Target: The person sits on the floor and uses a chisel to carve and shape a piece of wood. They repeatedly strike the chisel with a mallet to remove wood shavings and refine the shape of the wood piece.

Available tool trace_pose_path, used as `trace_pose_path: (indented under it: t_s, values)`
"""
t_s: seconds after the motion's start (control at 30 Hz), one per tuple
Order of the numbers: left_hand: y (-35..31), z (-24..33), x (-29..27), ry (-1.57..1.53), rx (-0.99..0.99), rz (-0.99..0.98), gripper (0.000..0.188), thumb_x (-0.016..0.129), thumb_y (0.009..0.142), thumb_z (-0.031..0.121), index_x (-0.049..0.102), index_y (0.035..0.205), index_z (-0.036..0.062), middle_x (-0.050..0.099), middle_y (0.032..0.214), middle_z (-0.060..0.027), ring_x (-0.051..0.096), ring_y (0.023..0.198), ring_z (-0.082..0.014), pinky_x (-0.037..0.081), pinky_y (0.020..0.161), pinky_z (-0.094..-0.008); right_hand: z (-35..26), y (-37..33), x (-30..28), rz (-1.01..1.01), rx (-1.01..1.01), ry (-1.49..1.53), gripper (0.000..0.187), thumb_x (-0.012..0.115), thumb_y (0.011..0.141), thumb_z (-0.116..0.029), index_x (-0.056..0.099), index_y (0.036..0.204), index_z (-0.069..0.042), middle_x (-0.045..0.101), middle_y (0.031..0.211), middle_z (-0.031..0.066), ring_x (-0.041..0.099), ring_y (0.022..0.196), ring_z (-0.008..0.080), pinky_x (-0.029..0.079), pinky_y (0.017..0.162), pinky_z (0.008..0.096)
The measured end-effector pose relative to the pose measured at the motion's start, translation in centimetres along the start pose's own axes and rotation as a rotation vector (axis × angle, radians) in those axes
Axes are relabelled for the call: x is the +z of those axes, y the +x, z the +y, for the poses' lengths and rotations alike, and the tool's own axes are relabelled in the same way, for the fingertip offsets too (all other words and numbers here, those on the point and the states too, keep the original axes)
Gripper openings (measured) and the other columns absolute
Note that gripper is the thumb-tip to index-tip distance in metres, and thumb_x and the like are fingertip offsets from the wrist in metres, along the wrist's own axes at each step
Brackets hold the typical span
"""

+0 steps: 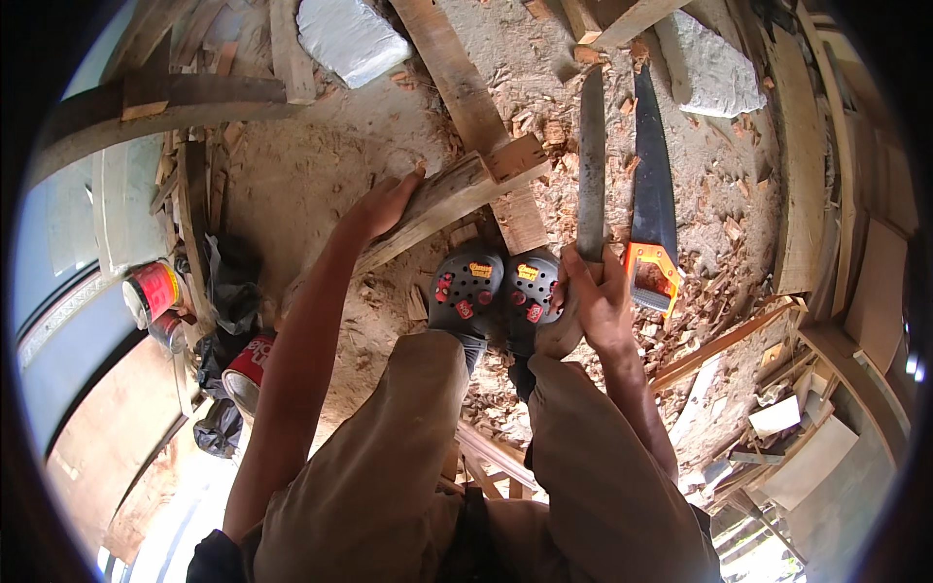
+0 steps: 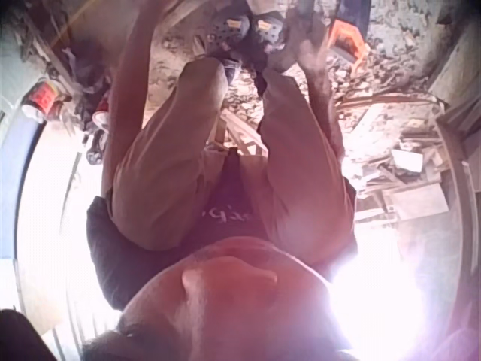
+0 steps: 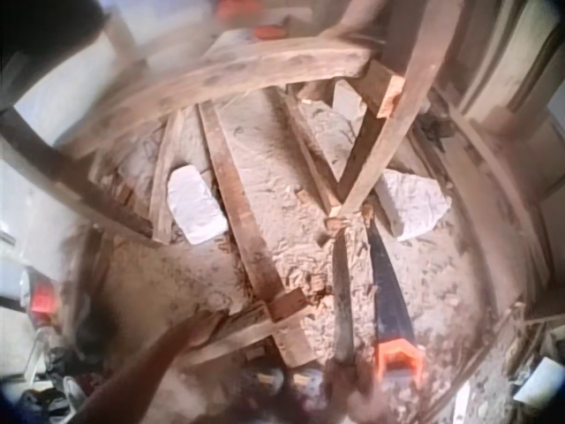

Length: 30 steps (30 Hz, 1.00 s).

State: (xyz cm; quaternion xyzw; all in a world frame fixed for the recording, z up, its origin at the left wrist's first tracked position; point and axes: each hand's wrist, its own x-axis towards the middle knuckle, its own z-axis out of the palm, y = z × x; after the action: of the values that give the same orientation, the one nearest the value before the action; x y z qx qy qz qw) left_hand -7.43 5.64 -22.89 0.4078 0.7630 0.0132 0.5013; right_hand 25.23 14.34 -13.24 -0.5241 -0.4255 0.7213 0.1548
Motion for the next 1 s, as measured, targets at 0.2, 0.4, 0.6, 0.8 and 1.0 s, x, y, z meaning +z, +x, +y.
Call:
trace_pose_path:
  t_s: [0.2, 0.4, 0.6, 0.8, 1.0]
  values:
    - [-0.1, 0.6, -0.4, 0.021, -0.053, -0.062, 0.047, 0.028, 0.106, 0.040, 0.041, 0.146, 0.0216, 0.052, 0.141, -0.0234, 0.052, 0.128, -0.0395, 0.035, 0.112, -0.0467, 0.4, -0.8, 2.0, -0.023, 0.075, 0.009, 0.027, 0.063, 0.100, -0.024, 0.055, 0.098, 0.002, 0.058, 0.062, 0.0034, 0.054, 0.048, 0.0091, 0.044, 0.044, 0.0273]
    - [0.3, 0.4, -0.6, 0.084, -0.026, -0.055, 0.043, 0.032, 0.105, 0.031, 0.040, 0.147, 0.0214, 0.050, 0.142, -0.0223, 0.052, 0.127, -0.0397, 0.038, 0.110, -0.0475, -0.9, 0.1, 2.4, 0.014, 0.049, 0.007, 0.028, 0.061, 0.101, -0.025, 0.053, 0.090, 0.000, 0.056, 0.058, 0.0032, 0.052, 0.046, 0.0084, 0.042, 0.042, 0.0271]
    - [0.6, -0.1, -0.2, 0.100, 0.033, 0.020, 0.048, 0.026, 0.106, 0.041, 0.043, 0.143, 0.0162, 0.055, 0.130, -0.0248, 0.054, 0.120, -0.0416, 0.039, 0.105, -0.0485, -2.4, 2.3, 1.8, 0.120, -0.205, 0.073, 0.027, 0.057, 0.102, -0.027, 0.053, 0.093, -0.002, 0.057, 0.061, 0.0037, 0.053, 0.048, 0.0082, 0.042, 0.042, 0.0259]
    - [0.4, 0.8, -0.4, 0.197, -0.049, -0.074, 0.047, 0.032, 0.105, 0.028, 0.037, 0.151, 0.0183, 0.058, 0.126, -0.0245, 0.058, 0.118, -0.0386, 0.042, 0.104, -0.0455, 0.4, 2.0, 4.4, -0.142, 0.195, -0.291, 0.023, 0.057, 0.100, -0.022, 0.060, 0.096, 0.001, 0.061, 0.064, 0.0038, 0.056, 0.052, 0.0101, 0.042, 0.044, 0.0308]
    - [0.1, 0.2, 1.0, -0.105, -0.068, 0.164, 0.075, 0.031, 0.101, 0.059, 0.060, 0.093, -0.0094, 0.061, 0.089, -0.0334, 0.061, 0.086, -0.0439, 0.043, 0.087, -0.0492, -0.9, 1.8, 2.6, 0.039, -0.138, 0.048, 0.020, 0.056, 0.101, -0.019, 0.053, 0.107, 0.000, 0.057, 0.062, 0.0023, 0.051, 0.047, 0.0070, 0.040, 0.042, 0.0257]
